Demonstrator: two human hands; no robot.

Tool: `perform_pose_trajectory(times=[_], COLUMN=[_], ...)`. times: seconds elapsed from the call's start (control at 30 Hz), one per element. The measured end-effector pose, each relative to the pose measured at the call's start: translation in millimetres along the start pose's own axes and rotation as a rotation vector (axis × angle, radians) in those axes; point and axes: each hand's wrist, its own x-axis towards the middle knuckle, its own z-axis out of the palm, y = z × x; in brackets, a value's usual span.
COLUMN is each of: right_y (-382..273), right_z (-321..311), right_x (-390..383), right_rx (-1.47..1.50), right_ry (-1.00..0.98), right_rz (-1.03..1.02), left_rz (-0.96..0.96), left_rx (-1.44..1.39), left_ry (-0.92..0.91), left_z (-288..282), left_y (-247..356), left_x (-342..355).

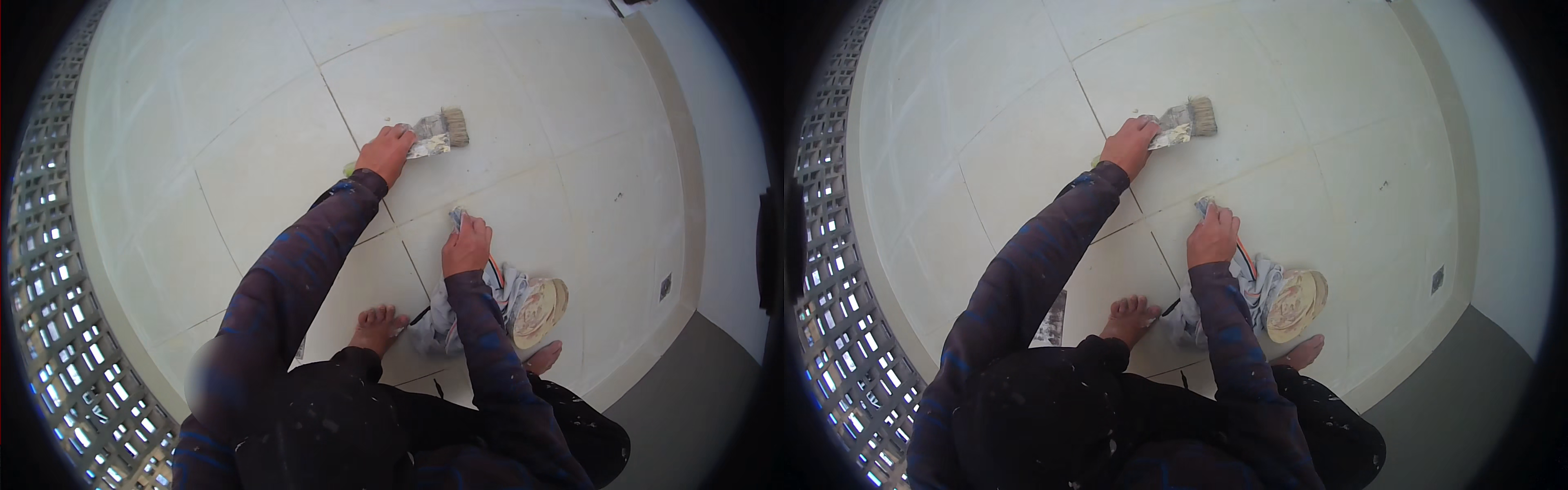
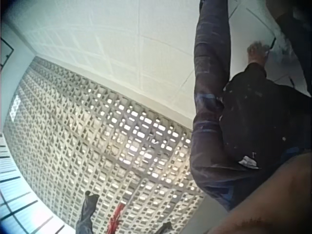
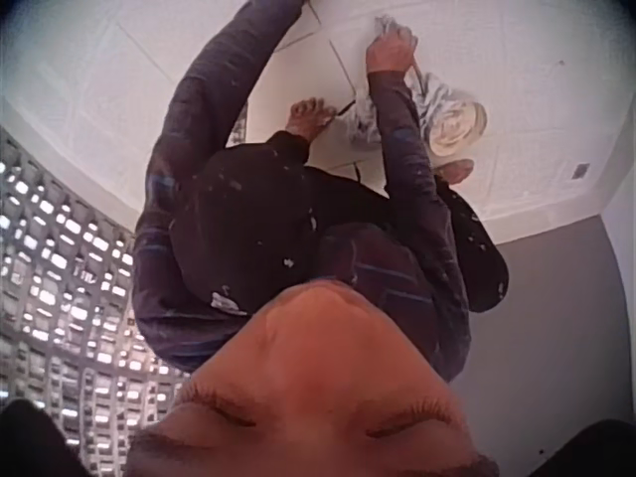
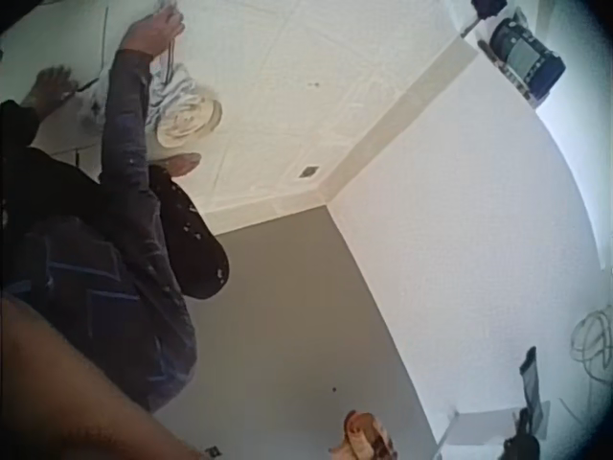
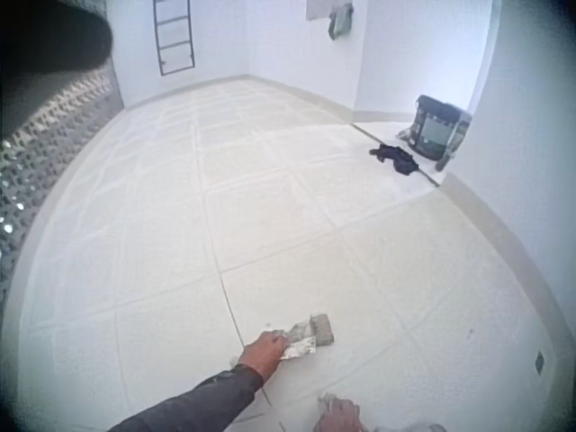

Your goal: The person applies grout to tile joints on a floor using small scrapers and wipes away excess with a cloth and a brush.

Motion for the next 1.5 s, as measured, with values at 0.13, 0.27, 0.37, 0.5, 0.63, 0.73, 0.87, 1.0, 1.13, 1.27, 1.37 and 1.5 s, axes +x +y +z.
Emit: perform_pose_trajectory(times=[0.13,0.27,0.37,0.5,0.63,0.73,0.87,1.0,1.13,1.27,1.37,1.5], right_y=[-36,-75,-46,-33,-62,-75,-26,-15,-61,-74,-95,-144], right_z=[41,47,22,45,65,44,7,21,45,52,66,108], right_x=[-38,-52,-9,-17,-79,-86,-9,-23,-69,-10,96,224], right_rx=[0.097,0.378,0.319,0.102,0.258,0.434,0.241,0.033,0.164,0.510,0.506,0.426], right_ry=[-0.060,-0.411,-0.057,-0.009,-0.170,-0.458,0.047,-0.076,-0.252,-0.414,-0.255,-0.175], right_rz=[-0.207,-0.222,-0.185,-0.342,-0.464,-0.270,-0.110,-0.223,-0.334,-0.256,-0.358,-0.592], left_rz=[-0.060,-0.062,-0.145,-0.421,-0.705,-0.807,-0.949,-0.901,-0.892,-0.865,-0.801,-0.795], left_rx=[-0.049,-0.066,-0.122,-0.205,-0.023,0.050,0.126,0.163,0.230,0.255,0.230,0.231], left_ry=[0.008,0.019,0.138,0.401,0.519,0.525,0.495,0.481,0.589,0.486,0.357,0.348], left_z=[8,5,-13,-34,-50,-65,-69,-61,-56,-47,-38,-25], left_y=[10,-11,-18,-49,-104,-149,-166,-158,-157,-134,-114,-110], left_x=[4,-1,-5,-44,-109,-155,-181,-163,-163,-154,-145,-140])
